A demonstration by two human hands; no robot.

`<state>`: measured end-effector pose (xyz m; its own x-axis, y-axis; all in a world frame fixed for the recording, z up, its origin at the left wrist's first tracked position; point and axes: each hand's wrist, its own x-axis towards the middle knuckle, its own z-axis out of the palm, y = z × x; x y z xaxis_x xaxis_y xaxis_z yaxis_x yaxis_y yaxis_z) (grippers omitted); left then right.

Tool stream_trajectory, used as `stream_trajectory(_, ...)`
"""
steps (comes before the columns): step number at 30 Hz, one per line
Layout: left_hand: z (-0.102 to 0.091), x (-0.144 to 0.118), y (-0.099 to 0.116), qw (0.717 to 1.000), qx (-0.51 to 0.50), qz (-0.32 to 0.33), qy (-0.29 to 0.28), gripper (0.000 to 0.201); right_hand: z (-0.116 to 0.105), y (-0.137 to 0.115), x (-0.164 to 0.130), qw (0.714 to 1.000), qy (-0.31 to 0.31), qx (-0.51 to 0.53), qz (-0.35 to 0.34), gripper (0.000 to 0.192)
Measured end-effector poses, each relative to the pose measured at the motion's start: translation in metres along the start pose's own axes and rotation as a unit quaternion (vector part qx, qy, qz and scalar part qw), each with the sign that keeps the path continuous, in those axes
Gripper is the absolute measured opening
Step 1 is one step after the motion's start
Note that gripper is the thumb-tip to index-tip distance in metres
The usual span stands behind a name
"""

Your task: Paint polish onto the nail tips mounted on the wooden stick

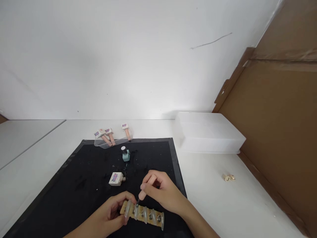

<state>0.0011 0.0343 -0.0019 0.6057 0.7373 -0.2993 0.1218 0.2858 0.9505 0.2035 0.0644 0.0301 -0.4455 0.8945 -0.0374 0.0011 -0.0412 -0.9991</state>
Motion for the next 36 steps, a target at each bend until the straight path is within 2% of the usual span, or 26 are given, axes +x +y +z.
stream_trajectory(3,-0.0010,0.0010,-0.0015,1.000,-0.004,0.003,-0.001,0.023,-0.0019,0.0006,-0.0002,1.000,0.021,0.001,-0.023,0.021)
stream_trajectory(9,-0.0033,0.0020,-0.0018,1.000,-0.013,0.008,-0.008,0.019,-0.0001,-0.0027,-0.0046,0.997,-0.050,-0.043,-0.025,0.019)
stream_trajectory(13,-0.0040,0.0029,-0.0036,1.000,-0.019,0.010,-0.011,0.019,0.0022,-0.0003,-0.0031,0.999,-0.019,-0.042,-0.011,0.019)
stream_trajectory(17,-0.0045,0.0027,-0.0057,1.000,-0.019,0.009,-0.010,0.019,0.0005,0.0031,-0.0012,0.999,0.025,-0.021,-0.026,0.021)
stream_trajectory(19,-0.0044,0.0018,-0.0052,1.000,-0.013,0.007,-0.010,0.018,-0.0007,0.0027,-0.0014,0.999,0.022,-0.012,-0.043,0.023)
stream_trajectory(24,-0.0037,-0.0001,0.0007,1.000,-0.003,0.008,-0.014,0.014,0.0002,-0.0023,-0.0034,0.996,-0.040,-0.049,-0.063,0.023)
stream_trajectory(28,-0.0033,0.0001,0.0020,1.000,-0.002,0.000,-0.016,0.017,0.0022,-0.0007,-0.0027,0.996,-0.013,-0.071,-0.051,0.020)
stream_trajectory(32,-0.0037,0.0005,-0.0037,1.000,-0.002,0.004,-0.016,0.024,0.0009,0.0035,-0.0017,0.994,0.037,-0.055,-0.082,0.023)
stream_trajectory(36,-0.0045,0.0008,-0.0063,1.000,-0.009,0.003,-0.019,0.025,0.0001,0.0005,-0.0034,0.993,0.000,-0.055,-0.101,0.027)
